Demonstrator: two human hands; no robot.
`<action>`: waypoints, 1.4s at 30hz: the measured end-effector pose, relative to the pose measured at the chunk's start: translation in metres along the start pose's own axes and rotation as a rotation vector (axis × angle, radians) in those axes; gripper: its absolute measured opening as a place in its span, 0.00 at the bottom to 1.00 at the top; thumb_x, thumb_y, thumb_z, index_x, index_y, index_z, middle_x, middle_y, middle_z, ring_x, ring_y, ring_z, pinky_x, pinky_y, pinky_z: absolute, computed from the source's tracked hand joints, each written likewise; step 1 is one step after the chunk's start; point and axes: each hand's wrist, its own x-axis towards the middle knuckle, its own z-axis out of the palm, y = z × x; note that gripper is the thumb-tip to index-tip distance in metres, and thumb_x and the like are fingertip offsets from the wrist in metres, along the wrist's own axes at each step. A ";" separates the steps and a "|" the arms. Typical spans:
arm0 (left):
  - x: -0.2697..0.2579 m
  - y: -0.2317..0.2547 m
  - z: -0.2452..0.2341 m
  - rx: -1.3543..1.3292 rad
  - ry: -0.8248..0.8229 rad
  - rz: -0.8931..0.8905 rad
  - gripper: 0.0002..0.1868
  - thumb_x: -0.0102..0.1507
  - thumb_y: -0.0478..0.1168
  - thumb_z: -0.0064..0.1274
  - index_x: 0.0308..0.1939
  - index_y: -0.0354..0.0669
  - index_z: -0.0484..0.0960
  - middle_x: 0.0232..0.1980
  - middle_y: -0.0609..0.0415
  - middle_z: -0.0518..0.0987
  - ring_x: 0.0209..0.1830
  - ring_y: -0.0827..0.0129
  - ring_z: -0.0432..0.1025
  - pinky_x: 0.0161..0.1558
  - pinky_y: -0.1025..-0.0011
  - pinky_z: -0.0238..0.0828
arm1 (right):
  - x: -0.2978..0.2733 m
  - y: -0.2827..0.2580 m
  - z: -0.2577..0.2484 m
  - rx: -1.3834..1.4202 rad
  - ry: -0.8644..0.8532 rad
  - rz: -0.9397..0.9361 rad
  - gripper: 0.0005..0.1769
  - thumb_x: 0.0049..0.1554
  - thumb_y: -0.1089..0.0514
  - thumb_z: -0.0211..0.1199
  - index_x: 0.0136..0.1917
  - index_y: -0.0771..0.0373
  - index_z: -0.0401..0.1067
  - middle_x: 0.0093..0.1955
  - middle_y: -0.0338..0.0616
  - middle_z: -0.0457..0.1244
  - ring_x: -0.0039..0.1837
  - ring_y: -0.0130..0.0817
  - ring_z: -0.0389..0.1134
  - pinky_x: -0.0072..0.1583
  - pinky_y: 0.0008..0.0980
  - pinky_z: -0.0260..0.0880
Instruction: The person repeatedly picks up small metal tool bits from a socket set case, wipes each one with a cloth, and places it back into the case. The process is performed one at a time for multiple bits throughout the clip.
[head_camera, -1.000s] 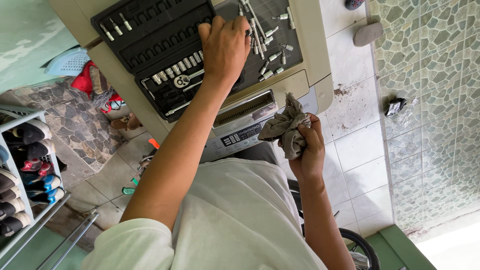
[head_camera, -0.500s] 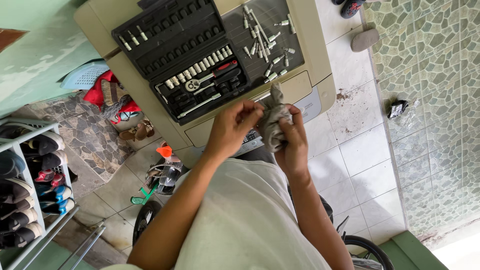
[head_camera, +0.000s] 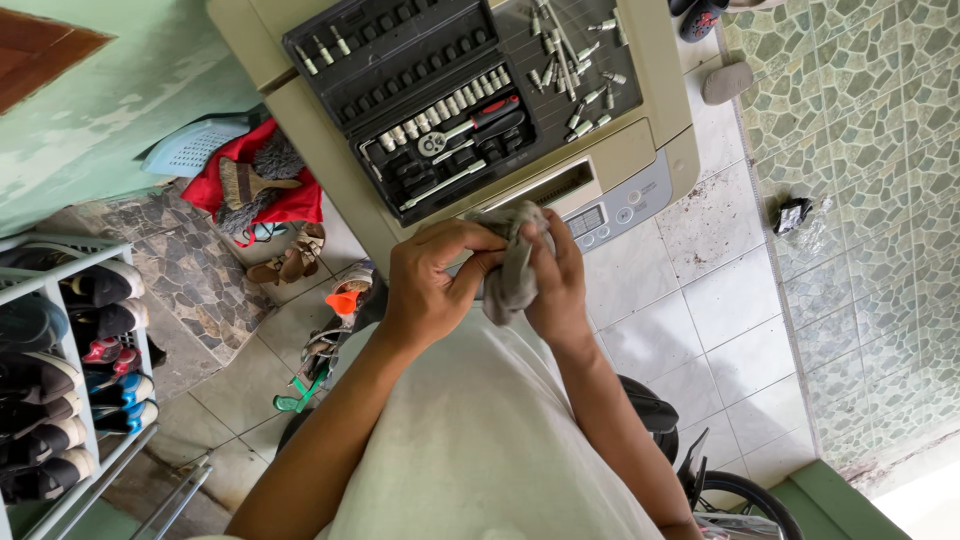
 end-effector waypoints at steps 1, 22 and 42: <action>-0.002 0.000 -0.004 0.039 -0.002 0.058 0.04 0.64 0.31 0.61 0.41 0.41 0.83 0.42 0.54 0.85 0.42 0.68 0.80 0.47 0.71 0.75 | 0.002 0.000 0.003 0.240 -0.036 0.095 0.17 0.71 0.49 0.54 0.63 0.65 0.64 0.51 0.44 0.64 0.49 0.28 0.66 0.51 0.29 0.70; -0.023 0.005 -0.037 0.058 0.115 0.107 0.06 0.59 0.31 0.66 0.37 0.45 0.86 0.41 0.59 0.84 0.45 0.69 0.72 0.52 0.70 0.67 | -0.025 0.010 0.038 0.667 -0.074 0.216 0.21 0.68 0.51 0.57 0.67 0.67 0.65 0.55 0.48 0.65 0.54 0.35 0.69 0.53 0.34 0.74; -0.031 -0.005 -0.045 -0.313 0.138 -0.125 0.05 0.68 0.36 0.59 0.47 0.43 0.88 0.44 0.59 0.85 0.45 0.77 0.78 0.50 0.77 0.76 | -0.013 -0.017 0.051 -0.139 -0.133 -0.100 0.12 0.65 0.60 0.65 0.56 0.69 0.68 0.48 0.45 0.68 0.48 0.27 0.70 0.51 0.27 0.73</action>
